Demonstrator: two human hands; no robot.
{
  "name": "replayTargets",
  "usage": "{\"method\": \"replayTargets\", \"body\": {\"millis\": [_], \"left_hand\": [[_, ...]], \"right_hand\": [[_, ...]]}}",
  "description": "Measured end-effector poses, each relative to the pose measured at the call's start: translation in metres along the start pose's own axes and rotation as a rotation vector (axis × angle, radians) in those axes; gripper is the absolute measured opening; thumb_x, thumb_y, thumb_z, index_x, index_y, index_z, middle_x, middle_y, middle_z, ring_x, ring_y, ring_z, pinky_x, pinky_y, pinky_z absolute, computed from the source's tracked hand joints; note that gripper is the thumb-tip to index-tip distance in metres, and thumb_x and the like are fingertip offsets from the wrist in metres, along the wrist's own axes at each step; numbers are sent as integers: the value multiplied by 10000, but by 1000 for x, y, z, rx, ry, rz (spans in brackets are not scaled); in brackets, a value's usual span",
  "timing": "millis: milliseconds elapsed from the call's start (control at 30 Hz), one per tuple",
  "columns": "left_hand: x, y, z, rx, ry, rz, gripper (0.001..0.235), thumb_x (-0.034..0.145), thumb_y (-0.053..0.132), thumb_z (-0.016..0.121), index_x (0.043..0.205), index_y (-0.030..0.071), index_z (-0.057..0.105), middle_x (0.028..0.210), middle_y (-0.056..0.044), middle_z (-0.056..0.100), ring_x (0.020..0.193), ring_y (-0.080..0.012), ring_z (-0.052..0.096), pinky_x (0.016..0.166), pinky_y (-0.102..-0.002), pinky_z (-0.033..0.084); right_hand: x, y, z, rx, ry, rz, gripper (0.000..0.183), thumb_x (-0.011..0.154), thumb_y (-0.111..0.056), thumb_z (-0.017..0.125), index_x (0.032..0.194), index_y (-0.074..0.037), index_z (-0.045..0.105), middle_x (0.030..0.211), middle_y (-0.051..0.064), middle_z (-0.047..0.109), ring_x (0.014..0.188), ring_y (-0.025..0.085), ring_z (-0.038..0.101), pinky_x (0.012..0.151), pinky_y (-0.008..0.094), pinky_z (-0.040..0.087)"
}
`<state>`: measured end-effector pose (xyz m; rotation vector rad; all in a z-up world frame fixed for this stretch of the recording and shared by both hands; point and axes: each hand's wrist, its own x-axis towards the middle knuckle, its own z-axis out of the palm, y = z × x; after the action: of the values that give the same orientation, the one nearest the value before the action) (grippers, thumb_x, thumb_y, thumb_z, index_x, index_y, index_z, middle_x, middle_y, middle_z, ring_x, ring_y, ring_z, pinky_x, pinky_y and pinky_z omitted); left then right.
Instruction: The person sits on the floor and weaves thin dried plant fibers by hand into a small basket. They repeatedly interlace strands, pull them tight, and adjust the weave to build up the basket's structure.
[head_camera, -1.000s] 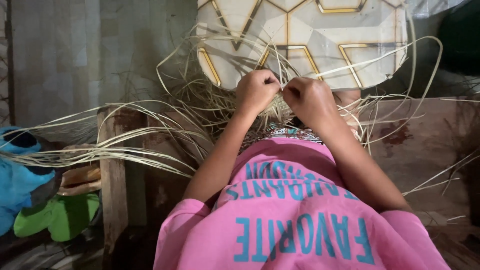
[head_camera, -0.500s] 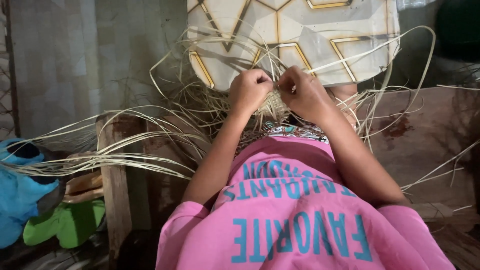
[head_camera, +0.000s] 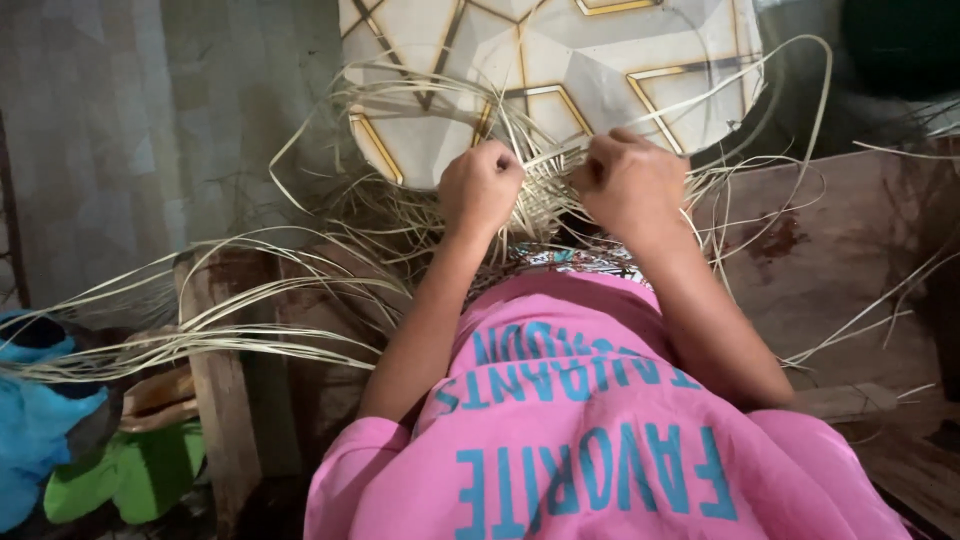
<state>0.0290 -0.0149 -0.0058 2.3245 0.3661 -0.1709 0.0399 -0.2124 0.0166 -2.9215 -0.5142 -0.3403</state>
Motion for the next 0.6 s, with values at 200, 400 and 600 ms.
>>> {"method": "replayTargets", "body": {"millis": [200,400,600], "left_hand": [[8,-12,13,58,14,-33,199,779,340,598,849,251,762,860,-15,765,957,-358,727,903,-515,584],[5,-4,5,101,1,-67,202,790,355,606,868,264,769,889,-12,768,987,-350,719,928,-519,576],[5,-2,0,88,42,-44,157,749,318,629,802,262,766,819,2,756,915,-356,723,858,-523,589]], "right_hand": [[-19,57,9,117,-154,200,194,842,-401,691,883,-217,736,857,62,701,828,382,721,676,506,559],[-33,90,-13,257,-224,383,194,856,-391,673,904,-218,745,865,51,693,876,386,697,698,486,540],[-54,134,-27,531,-324,534,189,863,-334,684,958,-195,770,741,64,674,753,288,674,651,425,512]]}}
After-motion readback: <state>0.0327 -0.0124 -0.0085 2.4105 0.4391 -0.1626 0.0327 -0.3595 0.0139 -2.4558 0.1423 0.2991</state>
